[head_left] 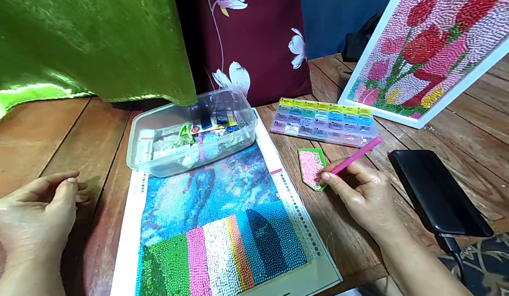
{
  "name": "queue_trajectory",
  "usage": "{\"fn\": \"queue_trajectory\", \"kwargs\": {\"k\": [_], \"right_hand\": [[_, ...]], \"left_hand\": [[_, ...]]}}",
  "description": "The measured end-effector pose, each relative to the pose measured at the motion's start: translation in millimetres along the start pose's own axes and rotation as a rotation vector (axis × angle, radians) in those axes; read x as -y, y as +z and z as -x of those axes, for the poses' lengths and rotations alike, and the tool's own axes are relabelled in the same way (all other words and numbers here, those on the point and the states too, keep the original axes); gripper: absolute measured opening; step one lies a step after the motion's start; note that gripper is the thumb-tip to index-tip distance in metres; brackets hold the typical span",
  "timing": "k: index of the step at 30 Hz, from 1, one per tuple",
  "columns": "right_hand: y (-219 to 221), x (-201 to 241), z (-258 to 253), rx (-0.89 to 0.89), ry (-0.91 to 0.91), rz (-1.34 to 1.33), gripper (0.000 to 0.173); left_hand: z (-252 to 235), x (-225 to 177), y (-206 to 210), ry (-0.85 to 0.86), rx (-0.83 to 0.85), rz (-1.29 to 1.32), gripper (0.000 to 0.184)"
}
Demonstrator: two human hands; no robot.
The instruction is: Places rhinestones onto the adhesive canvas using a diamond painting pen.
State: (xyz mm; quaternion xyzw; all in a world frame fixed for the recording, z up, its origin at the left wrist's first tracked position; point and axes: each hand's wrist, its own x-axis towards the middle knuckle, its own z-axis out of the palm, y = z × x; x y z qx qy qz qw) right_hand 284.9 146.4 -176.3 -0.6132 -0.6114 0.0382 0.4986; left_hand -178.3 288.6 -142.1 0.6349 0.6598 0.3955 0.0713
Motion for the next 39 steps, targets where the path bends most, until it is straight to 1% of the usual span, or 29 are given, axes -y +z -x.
{"fn": "queue_trajectory", "kwargs": {"k": [6, 10, 13, 16, 26, 36, 39], "right_hand": [[1.3, -0.4, -0.1, 0.012, -0.02, -0.017, 0.011], [1.1, -0.2, -0.1, 0.012, -0.017, -0.025, 0.011], [1.6, -0.7, -0.2, 0.015, -0.022, -0.034, 0.011], [2.3, -2.5, -0.1, 0.025, -0.029, -0.034, 0.011], [3.4, -3.9, 0.6, 0.023, -0.062, -0.024, 0.014], [1.9, -5.0, 1.9, -0.021, -0.05, -0.039, 0.014], [1.6, -2.8, 2.5, -0.034, -0.013, -0.126, 0.011]], "left_hand": [[0.0, 0.1, 0.3, -0.006, -0.005, 0.005, 0.033], [2.5, -8.1, -0.3, -0.007, -0.006, -0.007, 0.032], [-0.4, 0.5, 0.2, -0.001, -0.005, -0.001, 0.033], [-5.0, 17.9, -0.1, 0.06, 0.007, 0.008, 0.038], [-2.9, 12.8, 0.6, 0.044, -0.01, 0.017, 0.035], [-1.8, 12.0, 1.3, 0.037, -0.03, 0.026, 0.034], [1.1, 5.5, 0.5, 0.04, -0.033, 0.022, 0.033]]}}
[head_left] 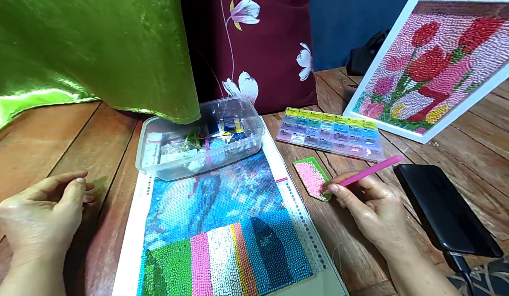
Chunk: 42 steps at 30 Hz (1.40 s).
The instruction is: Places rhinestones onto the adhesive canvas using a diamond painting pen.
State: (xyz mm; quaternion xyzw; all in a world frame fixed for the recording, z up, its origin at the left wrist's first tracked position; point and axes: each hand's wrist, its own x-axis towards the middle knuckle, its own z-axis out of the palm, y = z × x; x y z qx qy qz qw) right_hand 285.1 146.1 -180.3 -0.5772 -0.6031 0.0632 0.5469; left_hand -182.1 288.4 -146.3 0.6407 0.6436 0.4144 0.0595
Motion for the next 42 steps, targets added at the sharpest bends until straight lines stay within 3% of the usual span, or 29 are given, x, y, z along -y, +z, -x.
{"fn": "queue_trajectory", "kwargs": {"k": [6, 14, 42], "right_hand": [[8.0, 22.0, -4.5, 0.037, 0.113, -0.212, 0.007], [35.1, 39.1, -8.5, 0.194, 0.065, -0.041, 0.009], [45.7, 29.8, -4.9, 0.215, -0.046, 0.037, 0.012]], "left_hand": [[1.4, -9.0, -1.6, -0.02, 0.004, -0.015, 0.032], [1.0, -14.5, -0.6, -0.014, 0.005, -0.009, 0.029], [-2.1, -9.5, 0.0, -0.003, 0.015, -0.021, 0.03]]}}
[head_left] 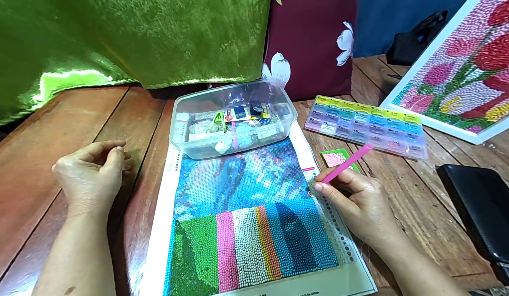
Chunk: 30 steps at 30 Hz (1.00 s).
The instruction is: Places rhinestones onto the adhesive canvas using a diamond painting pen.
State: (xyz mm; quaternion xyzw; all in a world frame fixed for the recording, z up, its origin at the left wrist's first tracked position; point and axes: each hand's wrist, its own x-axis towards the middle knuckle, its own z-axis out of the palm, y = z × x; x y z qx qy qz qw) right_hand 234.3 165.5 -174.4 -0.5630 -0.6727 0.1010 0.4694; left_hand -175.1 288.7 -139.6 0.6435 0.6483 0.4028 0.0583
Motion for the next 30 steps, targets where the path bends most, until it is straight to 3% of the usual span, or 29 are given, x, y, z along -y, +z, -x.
{"fn": "queue_trajectory", "kwargs": {"k": [11, 22, 30], "right_hand": [[0.4, 1.7, 0.1, 0.021, 0.003, 0.025, 0.012], [2.5, 2.4, 0.5, 0.005, -0.148, 0.143, 0.015], [-34.5, -3.1, -0.4, -0.149, 0.123, -0.254, 0.007]], "left_hand": [[0.4, -1.5, 0.1, 0.004, 0.002, -0.005, 0.03], [-0.7, -2.2, -0.1, -0.007, 0.002, -0.007, 0.03], [0.0, -3.5, 0.4, -0.006, -0.001, -0.003, 0.031]]}}
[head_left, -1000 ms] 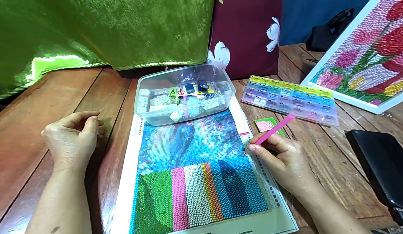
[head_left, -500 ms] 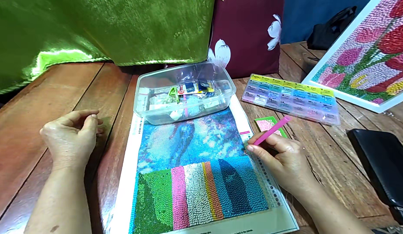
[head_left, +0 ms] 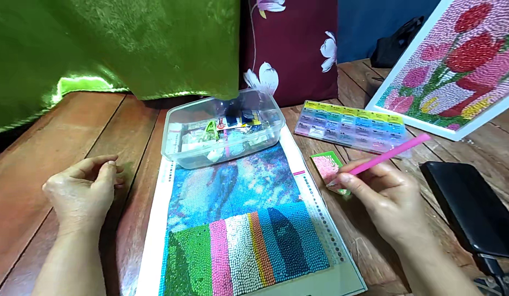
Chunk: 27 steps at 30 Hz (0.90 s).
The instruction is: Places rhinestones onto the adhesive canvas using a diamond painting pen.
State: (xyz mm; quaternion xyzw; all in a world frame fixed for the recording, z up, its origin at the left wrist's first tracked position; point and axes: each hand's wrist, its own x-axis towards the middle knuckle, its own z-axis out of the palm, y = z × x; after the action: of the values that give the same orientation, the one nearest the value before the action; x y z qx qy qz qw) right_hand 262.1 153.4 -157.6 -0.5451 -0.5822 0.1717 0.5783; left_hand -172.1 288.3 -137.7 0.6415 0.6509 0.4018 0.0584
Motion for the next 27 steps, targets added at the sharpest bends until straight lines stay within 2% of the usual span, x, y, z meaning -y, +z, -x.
{"fn": "queue_trajectory", "kwargs": {"k": [4, 10, 17, 27], "right_hand": [[-20.0, -5.7, -0.1, -0.054, 0.031, 0.043, 0.007], [-20.5, -23.9, 6.2, -0.075, -0.023, 0.286, 0.011], [-19.9, -24.3, 8.0, -0.057, -0.052, 0.338, 0.013], [-18.1, -25.9, 6.7, -0.057, -0.118, 0.339, 0.013]], "left_hand": [[-2.7, 12.9, 2.4, -0.009, 0.015, 0.03, 0.034], [-2.4, 17.0, 1.0, 0.008, 0.009, 0.036, 0.036], [8.7, -29.0, -0.5, -0.12, 0.039, 0.057, 0.031], [8.2, -28.4, -0.2, -0.124, 0.039, 0.052, 0.031]]}}
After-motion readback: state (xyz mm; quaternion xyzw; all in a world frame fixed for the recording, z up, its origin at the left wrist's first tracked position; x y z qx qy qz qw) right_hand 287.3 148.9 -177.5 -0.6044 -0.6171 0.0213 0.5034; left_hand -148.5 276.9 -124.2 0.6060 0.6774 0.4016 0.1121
